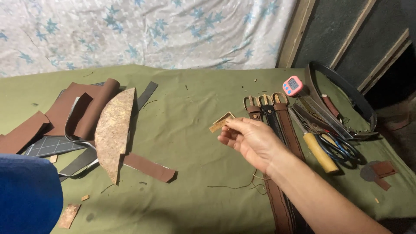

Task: Cutting a small strip of leather and folding it to create a rectangular belt loop.

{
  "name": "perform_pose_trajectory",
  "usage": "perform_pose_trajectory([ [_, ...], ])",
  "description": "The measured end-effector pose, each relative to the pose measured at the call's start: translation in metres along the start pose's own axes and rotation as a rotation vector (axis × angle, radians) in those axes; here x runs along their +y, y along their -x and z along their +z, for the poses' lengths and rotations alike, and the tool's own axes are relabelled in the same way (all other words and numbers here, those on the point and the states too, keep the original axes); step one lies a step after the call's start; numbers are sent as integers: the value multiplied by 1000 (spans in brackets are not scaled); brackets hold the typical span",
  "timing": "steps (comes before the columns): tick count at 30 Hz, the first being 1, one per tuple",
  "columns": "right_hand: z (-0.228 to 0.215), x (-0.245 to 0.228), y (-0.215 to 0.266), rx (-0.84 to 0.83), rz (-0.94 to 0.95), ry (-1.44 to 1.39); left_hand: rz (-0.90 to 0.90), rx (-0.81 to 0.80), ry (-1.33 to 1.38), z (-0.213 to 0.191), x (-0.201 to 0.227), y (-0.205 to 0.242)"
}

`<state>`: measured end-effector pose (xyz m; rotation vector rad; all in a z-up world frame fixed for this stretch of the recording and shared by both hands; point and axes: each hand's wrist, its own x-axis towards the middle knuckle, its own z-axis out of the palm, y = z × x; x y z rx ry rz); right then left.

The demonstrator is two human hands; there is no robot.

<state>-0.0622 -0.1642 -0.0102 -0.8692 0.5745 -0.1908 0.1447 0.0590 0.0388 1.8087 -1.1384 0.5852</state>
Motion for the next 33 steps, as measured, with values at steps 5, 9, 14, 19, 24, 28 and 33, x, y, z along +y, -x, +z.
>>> perform_pose_trajectory([
  [5,4,3,9,16,35,-1,121,25,-83,-20,11,-8],
  [9,6,0,3,0,5,-19,220,35,-156,-41,26,-15],
  [14,4,3,6,17,26,-24,329,47,-245,-52,29,-13],
  [19,17,-16,14,-29,21,-56,469,46,-314,-52,34,-24],
  [24,50,-65,39,-206,-186,-285,573,52,-400,-59,41,-16],
  [28,52,-81,53,-235,-156,-303,-695,86,224,24,116,-13],
  [33,48,-89,55,-335,-72,70,-1020,-234,601,11,145,-32],
])
